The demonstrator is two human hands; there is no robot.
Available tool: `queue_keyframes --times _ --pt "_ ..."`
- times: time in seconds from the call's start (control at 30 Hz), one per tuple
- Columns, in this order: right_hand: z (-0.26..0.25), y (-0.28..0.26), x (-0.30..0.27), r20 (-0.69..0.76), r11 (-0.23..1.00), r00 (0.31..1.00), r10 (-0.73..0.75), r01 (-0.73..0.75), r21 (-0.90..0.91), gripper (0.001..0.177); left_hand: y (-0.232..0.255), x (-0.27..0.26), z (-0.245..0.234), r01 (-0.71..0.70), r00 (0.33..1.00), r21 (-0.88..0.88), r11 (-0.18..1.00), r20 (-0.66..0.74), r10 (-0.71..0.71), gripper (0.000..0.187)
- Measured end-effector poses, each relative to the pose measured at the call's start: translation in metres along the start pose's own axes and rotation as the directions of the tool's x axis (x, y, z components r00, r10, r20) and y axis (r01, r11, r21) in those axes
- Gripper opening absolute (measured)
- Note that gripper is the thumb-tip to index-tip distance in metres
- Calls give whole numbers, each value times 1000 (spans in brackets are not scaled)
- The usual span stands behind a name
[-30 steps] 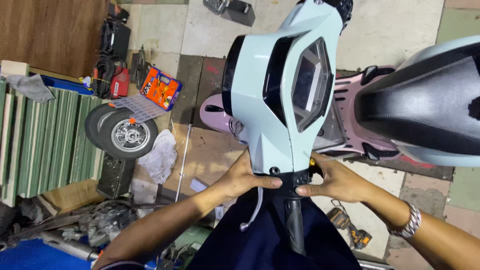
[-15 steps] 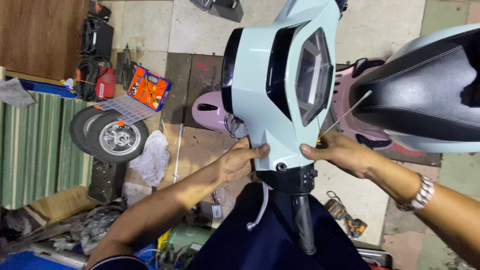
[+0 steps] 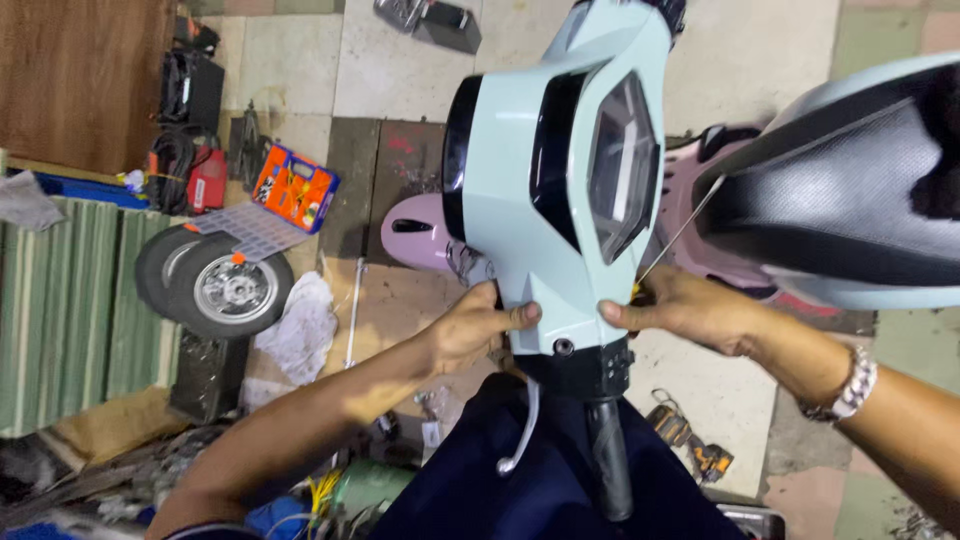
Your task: The person fits the front cover of a scooter's handlebars by hand and secures it by tightening screws with a screwdriver.
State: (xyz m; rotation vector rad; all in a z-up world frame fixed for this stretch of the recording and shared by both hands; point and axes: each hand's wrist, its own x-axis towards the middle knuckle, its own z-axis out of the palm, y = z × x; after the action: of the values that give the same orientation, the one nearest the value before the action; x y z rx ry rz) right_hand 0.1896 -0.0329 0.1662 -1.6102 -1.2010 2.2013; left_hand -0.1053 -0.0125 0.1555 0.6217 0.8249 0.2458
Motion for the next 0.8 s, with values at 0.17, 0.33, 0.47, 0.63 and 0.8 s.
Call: queue_keyframes --times 0.17,0.33,0.47,0.63,0.8 --pt "5 -1 -9 -81 999 996 -39 41 25 89 -6 7 -4 -35 998 89 995 -51 40 91" --pt "25 -1 -28 -346 993 932 -111 90 -77 83 -9 1 2 -67 994 35 997 -81 70 86" --pt "45 -11 -39 -523 993 845 -114 87 -76 79 -13 6 -3 -150 985 118 982 -62 158 80" --pt "80 -19 -54 -756 964 630 -178 -42 -262 67 -29 19 -28 -66 990 98 993 127 53 66" --pt "141 -9 -59 -909 954 292 -297 45 -297 31 -22 -6 -99 -22 956 -67 998 291 41 49"
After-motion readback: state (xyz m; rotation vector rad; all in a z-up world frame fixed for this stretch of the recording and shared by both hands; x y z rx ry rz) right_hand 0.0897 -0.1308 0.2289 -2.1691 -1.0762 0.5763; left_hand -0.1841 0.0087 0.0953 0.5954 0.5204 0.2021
